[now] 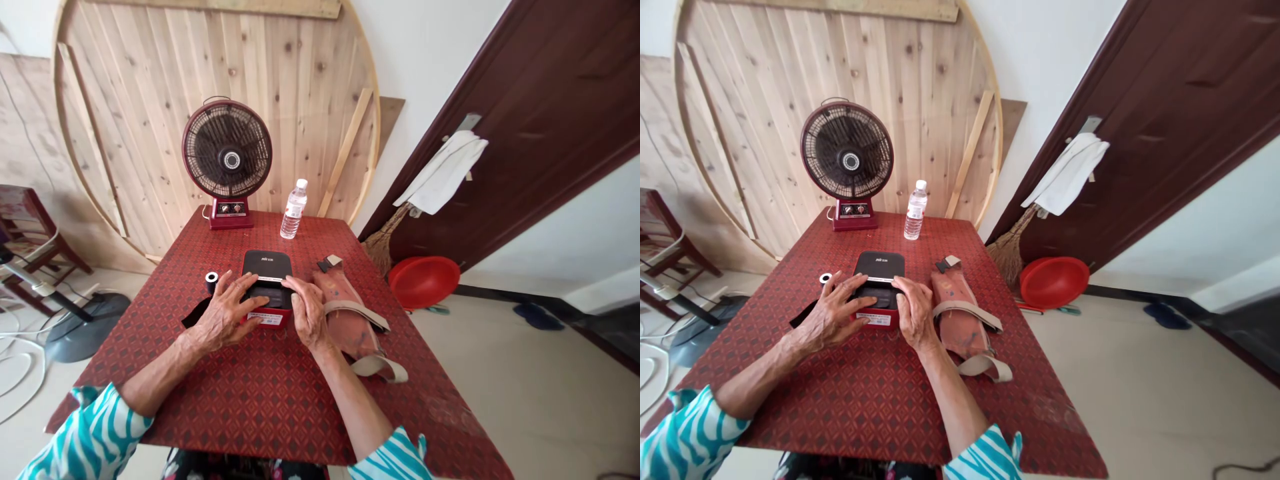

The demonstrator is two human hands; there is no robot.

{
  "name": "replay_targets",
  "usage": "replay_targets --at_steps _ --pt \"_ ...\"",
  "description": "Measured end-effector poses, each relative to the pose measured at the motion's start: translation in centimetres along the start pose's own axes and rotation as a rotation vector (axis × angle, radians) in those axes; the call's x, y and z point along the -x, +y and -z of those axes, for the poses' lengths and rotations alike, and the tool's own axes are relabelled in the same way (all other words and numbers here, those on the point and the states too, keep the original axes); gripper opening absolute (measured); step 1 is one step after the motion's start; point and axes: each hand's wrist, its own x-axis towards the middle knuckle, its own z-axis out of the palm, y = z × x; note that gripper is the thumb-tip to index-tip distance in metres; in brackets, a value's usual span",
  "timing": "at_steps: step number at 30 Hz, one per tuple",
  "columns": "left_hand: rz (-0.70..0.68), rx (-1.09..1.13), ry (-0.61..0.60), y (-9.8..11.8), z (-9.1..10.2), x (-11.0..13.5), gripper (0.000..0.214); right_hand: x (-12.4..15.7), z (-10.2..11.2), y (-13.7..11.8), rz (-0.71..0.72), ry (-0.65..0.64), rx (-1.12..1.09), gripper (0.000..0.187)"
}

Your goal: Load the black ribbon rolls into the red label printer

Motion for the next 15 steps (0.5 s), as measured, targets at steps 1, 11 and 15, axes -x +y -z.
replay_targets --at_steps 1,11,15 --pt "0.003 0.001 -0.004 0.0 0.0 0.0 0.033 0.1 0.0 0.0 -0.001 0.001 0.003 0.035" --pt "0.055 0.163 0.096 -1.0 0.4 -0.1 0.035 0.6 -0.8 -0.2 0.028 0.014 0.099 0.034" --pt "0.375 0.291 0.348 -2.8 1.1 0.6 0.038 1.0 -1.6 0.1 0.042 0.093 0.045 0.035"
